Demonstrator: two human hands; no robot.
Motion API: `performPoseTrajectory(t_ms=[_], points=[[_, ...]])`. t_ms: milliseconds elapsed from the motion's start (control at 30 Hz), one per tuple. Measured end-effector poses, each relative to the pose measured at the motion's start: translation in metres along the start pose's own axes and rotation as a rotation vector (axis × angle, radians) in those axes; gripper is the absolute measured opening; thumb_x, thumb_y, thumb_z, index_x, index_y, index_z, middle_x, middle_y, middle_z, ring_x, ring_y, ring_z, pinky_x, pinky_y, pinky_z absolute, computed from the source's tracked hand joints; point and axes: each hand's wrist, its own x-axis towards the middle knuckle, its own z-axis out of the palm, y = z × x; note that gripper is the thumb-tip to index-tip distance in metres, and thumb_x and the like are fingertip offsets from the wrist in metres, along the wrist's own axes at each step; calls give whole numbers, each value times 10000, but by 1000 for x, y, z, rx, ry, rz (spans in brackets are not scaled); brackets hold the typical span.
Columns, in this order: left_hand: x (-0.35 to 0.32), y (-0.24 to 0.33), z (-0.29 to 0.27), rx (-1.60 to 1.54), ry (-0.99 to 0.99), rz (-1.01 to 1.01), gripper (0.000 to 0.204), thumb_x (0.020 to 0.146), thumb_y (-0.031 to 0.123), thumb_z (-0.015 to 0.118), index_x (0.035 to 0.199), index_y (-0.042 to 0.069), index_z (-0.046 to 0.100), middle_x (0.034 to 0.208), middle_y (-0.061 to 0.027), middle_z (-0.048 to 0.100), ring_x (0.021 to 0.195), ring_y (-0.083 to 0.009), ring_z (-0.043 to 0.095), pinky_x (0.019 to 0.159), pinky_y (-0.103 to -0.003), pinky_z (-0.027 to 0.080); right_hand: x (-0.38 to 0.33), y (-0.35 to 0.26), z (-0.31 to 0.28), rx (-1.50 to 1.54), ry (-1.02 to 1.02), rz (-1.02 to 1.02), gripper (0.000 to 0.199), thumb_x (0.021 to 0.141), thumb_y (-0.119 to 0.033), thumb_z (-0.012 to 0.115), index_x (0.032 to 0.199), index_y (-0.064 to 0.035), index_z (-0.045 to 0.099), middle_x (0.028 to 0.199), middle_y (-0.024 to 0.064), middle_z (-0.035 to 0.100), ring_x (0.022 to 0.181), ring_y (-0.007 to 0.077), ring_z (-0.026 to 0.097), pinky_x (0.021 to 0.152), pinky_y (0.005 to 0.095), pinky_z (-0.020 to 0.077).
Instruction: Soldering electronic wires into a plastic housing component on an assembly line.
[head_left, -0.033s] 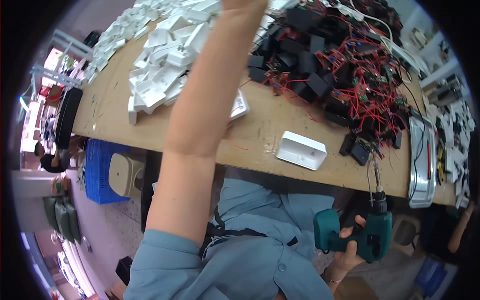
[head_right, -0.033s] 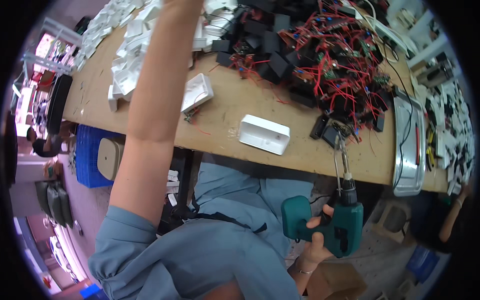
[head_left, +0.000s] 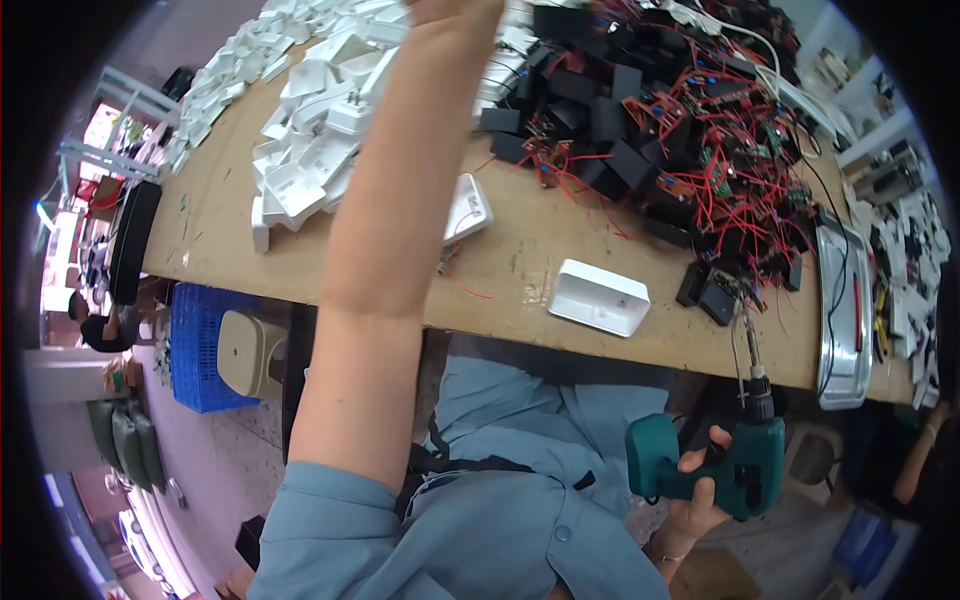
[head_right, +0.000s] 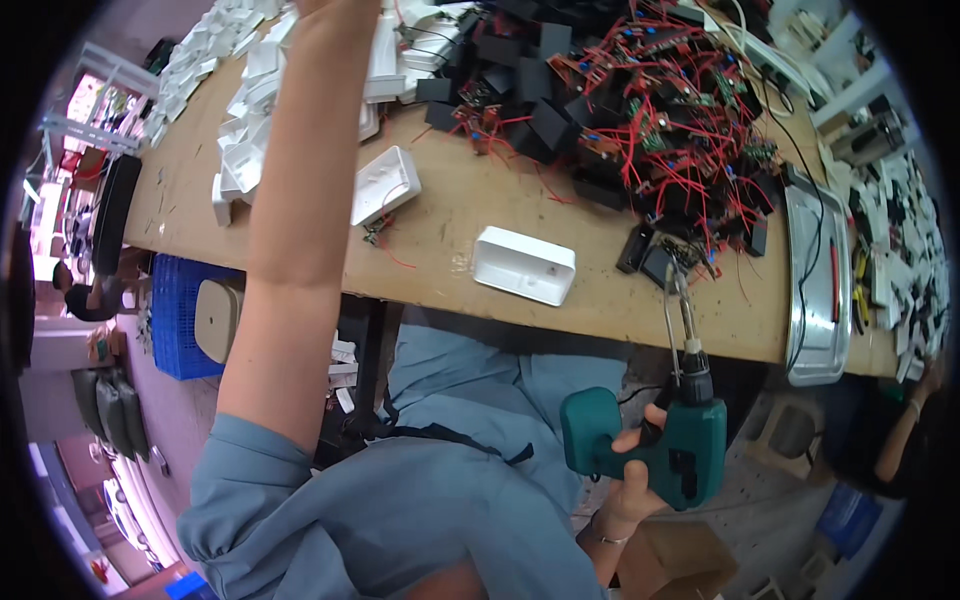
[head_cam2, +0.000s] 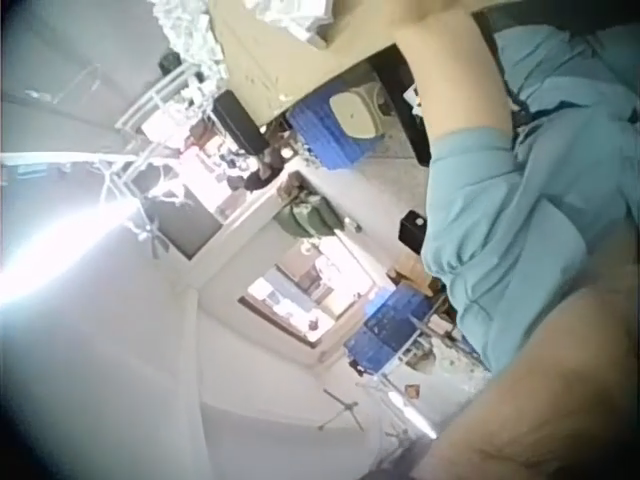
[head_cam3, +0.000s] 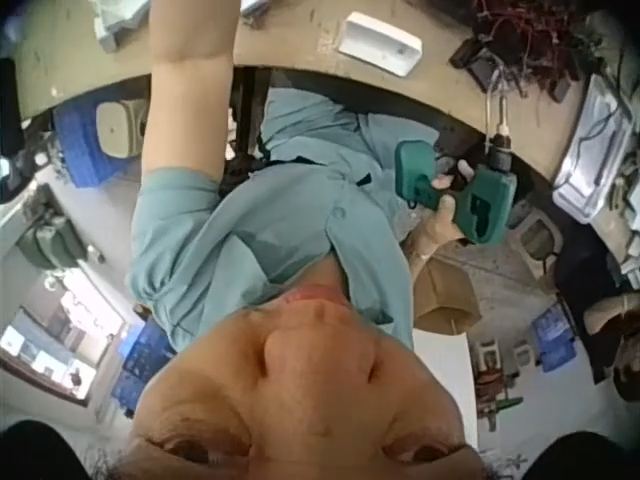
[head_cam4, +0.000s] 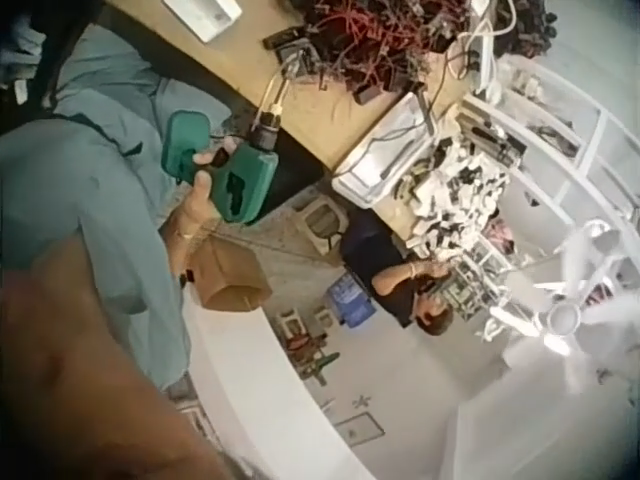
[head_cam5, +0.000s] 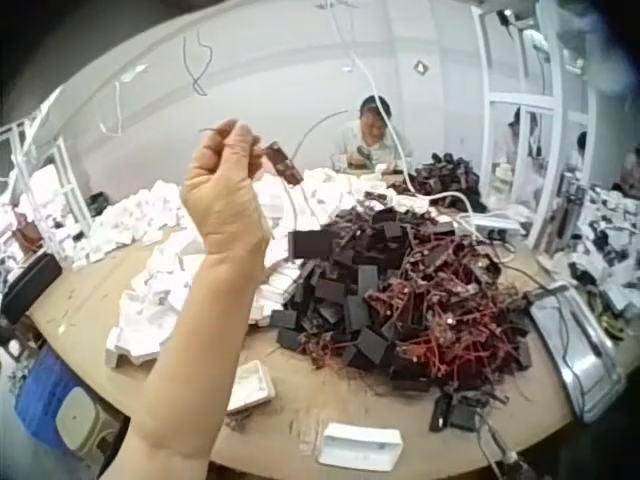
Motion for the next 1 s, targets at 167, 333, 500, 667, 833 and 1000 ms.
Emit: performPoseTrajectory(t_ms=[167,333,500,667,833,1000], points=[[-72,29,-29,513,-239,126,90,842,-3,668,928,-20,688,823,-42,661,750,-98,596,668,-208,477,4,-1,6,94,-79,19,671,837,-260,692,1333,37,351,1204,209,546,736,147,565,630,271,499],[-115,87,-70,914,-418,310,196,750,-17,643,903,72,725,735,-66,654,648,-195,580,596,-309,470,9,7,15,325,-203,123,690,834,-313,699,1345,12,366,1319,238,467,814,168,575,639,270,511],[-189,118,-68,684,-897,181,302,642,5,664,925,96,714,688,-19,557,586,-180,528,490,-285,403,21,29,36,649,-356,336,731,848,-300,682,1407,-25,301,1464,260,261,1163,296,525,772,342,569],[-212,136,-63,658,-1081,151,340,599,-2,717,931,72,714,714,-13,517,615,-160,515,531,-260,391,38,41,68,588,-365,348,785,838,-344,685,1438,-59,267,1488,231,228,1356,354,307,985,395,463],[-208,134,-68,712,-987,138,232,684,9,710,910,60,709,752,-15,545,681,-160,536,586,-259,408,44,45,79,559,-300,332,802,796,-339,732,1407,-35,311,1407,198,376,1301,352,395,1021,453,418],[-200,99,-75,281,-119,-204,225,750,-53,690,962,22,703,921,-87,550,656,-163,555,585,-252,451,46,43,82,436,-255,241,829,814,-368,701,1438,-47,260,1474,191,281,1373,347,276,1095,414,323]])
